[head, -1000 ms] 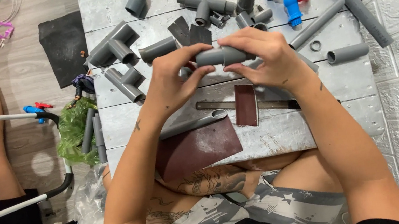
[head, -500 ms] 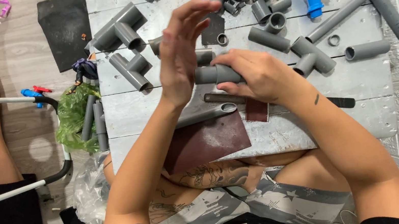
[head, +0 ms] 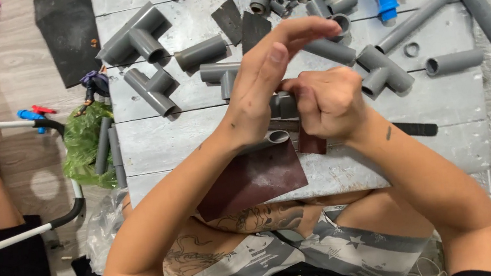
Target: Sanding PVC pipe ends and assembling them with various fittings and a water valve.
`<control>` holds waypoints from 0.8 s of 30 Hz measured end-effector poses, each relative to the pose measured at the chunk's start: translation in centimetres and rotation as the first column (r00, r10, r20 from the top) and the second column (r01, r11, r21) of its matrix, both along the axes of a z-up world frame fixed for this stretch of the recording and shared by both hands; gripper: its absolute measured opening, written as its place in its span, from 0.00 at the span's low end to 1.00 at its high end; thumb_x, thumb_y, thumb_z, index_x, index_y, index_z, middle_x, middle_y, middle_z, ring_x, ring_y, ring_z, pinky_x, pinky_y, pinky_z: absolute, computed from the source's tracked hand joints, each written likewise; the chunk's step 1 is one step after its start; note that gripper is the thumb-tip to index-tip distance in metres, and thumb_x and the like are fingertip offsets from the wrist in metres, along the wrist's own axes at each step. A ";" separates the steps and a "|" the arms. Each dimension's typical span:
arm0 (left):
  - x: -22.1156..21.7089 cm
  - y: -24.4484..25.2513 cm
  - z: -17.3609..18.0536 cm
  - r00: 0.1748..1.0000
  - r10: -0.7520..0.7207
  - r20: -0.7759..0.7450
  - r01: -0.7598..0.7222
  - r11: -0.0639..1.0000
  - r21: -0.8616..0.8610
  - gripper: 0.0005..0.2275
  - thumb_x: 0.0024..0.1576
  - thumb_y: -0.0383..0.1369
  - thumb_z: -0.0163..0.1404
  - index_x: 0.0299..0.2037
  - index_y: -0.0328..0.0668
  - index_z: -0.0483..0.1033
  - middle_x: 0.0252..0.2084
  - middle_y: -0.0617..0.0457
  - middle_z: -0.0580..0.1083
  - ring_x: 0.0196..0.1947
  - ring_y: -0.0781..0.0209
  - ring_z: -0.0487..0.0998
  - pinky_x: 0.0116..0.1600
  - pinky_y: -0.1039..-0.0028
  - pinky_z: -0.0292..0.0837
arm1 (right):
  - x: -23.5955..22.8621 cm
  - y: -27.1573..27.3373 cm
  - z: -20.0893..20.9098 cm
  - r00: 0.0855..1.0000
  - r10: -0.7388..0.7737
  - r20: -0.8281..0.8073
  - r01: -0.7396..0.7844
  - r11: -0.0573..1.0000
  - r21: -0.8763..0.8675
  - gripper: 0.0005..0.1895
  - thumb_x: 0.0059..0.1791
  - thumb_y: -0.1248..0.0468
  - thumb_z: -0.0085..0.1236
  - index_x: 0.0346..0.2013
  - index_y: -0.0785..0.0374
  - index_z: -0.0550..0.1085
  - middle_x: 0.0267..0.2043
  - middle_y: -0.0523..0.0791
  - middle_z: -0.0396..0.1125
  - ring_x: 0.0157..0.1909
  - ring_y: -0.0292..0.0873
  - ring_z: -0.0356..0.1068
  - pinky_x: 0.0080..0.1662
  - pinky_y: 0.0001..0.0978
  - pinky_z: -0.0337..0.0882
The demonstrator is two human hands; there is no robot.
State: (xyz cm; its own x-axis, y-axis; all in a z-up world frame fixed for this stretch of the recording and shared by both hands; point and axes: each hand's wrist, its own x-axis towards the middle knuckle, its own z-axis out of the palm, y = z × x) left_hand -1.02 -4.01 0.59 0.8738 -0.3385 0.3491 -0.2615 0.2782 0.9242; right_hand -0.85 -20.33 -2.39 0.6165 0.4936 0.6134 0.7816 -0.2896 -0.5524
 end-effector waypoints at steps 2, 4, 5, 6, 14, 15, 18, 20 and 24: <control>1.1 1.0 -0.2 0.998 0.051 0.031 -0.054 0.992 0.110 0.26 0.69 0.53 0.27 0.62 0.43 0.67 0.61 0.47 0.73 0.66 0.53 0.73 0.75 0.58 0.65 | 0.9 0.0 0.4 0.999 -0.015 0.038 0.017 0.999 -0.043 0.12 0.52 0.76 0.45 0.33 0.74 0.78 0.27 0.50 0.71 0.20 0.47 0.62 0.28 0.36 0.63; 1.5 2.4 0.7 0.993 0.107 0.054 -0.116 0.970 0.212 0.26 0.67 0.56 0.27 0.62 0.50 0.68 0.60 0.51 0.74 0.63 0.55 0.75 0.68 0.57 0.67 | 1.7 -0.4 0.4 0.998 -0.021 0.065 0.027 0.995 -0.093 0.13 0.54 0.74 0.47 0.35 0.72 0.80 0.28 0.50 0.73 0.19 0.46 0.62 0.27 0.36 0.63; 1.7 3.3 2.1 0.943 0.200 0.268 -0.297 0.867 0.400 0.14 0.65 0.38 0.37 0.51 0.39 0.70 0.46 0.49 0.72 0.47 0.55 0.71 0.53 0.63 0.66 | 2.1 -0.7 0.3 0.993 -0.081 0.083 0.092 0.987 -0.130 0.11 0.54 0.75 0.49 0.34 0.73 0.80 0.30 0.51 0.74 0.22 0.48 0.65 0.29 0.36 0.64; 2.0 4.2 3.5 0.845 0.226 0.486 -0.487 0.702 0.520 0.02 0.62 0.21 0.47 0.40 0.28 0.72 0.32 0.48 0.70 0.31 0.56 0.67 0.39 0.69 0.64 | 2.6 -1.1 0.3 0.985 -0.141 0.102 0.156 0.974 -0.165 0.10 0.54 0.76 0.52 0.34 0.75 0.80 0.32 0.52 0.75 0.25 0.49 0.68 0.31 0.36 0.66; 1.0 5.9 -3.0 0.835 -0.104 0.541 -0.541 0.026 0.840 0.21 0.45 0.39 0.64 0.48 0.37 0.80 0.41 0.48 0.74 0.42 0.51 0.72 0.45 0.65 0.68 | 4.1 -2.1 -2.1 0.970 -0.211 0.117 0.237 0.923 -0.303 0.16 0.58 0.69 0.51 0.24 0.65 0.72 0.19 0.46 0.62 0.20 0.48 0.62 0.28 0.34 0.63; 1.3 6.1 -3.7 0.850 -0.147 0.506 -0.515 -0.026 0.857 0.23 0.42 0.41 0.67 0.47 0.42 0.82 0.39 0.50 0.75 0.42 0.51 0.73 0.44 0.64 0.67 | 4.4 -2.1 -2.6 0.965 -0.207 0.159 0.250 0.909 -0.333 0.21 0.61 0.64 0.48 0.22 0.60 0.70 0.14 0.44 0.56 0.19 0.46 0.64 0.26 0.29 0.64; 2.0 6.4 -3.6 0.867 -0.143 0.478 -0.469 0.093 0.878 0.16 0.45 0.35 0.65 0.44 0.43 0.84 0.38 0.51 0.75 0.45 0.50 0.72 0.49 0.62 0.65 | 4.0 -1.6 -2.5 0.963 -0.216 0.162 0.261 0.900 -0.349 0.19 0.60 0.63 0.49 0.24 0.61 0.73 0.14 0.45 0.56 0.18 0.46 0.64 0.25 0.30 0.65; 2.1 6.5 -2.4 0.898 -0.120 0.424 -0.394 0.211 0.894 0.16 0.47 0.32 0.64 0.46 0.41 0.84 0.40 0.48 0.76 0.47 0.47 0.71 0.52 0.60 0.63 | 3.9 -1.4 -2.1 0.971 -0.211 0.111 0.235 0.922 -0.306 0.19 0.60 0.63 0.48 0.26 0.61 0.74 0.14 0.45 0.57 0.18 0.46 0.64 0.25 0.30 0.65; 2.3 6.8 -1.6 0.945 -0.093 0.313 -0.244 0.437 0.866 0.15 0.52 0.30 0.61 0.51 0.39 0.82 0.43 0.44 0.76 0.49 0.41 0.74 0.57 0.50 0.61 | 3.8 -1.9 -1.7 0.982 -0.182 0.055 0.190 0.960 -0.208 0.18 0.60 0.63 0.45 0.29 0.60 0.78 0.16 0.43 0.58 0.20 0.46 0.64 0.27 0.27 0.66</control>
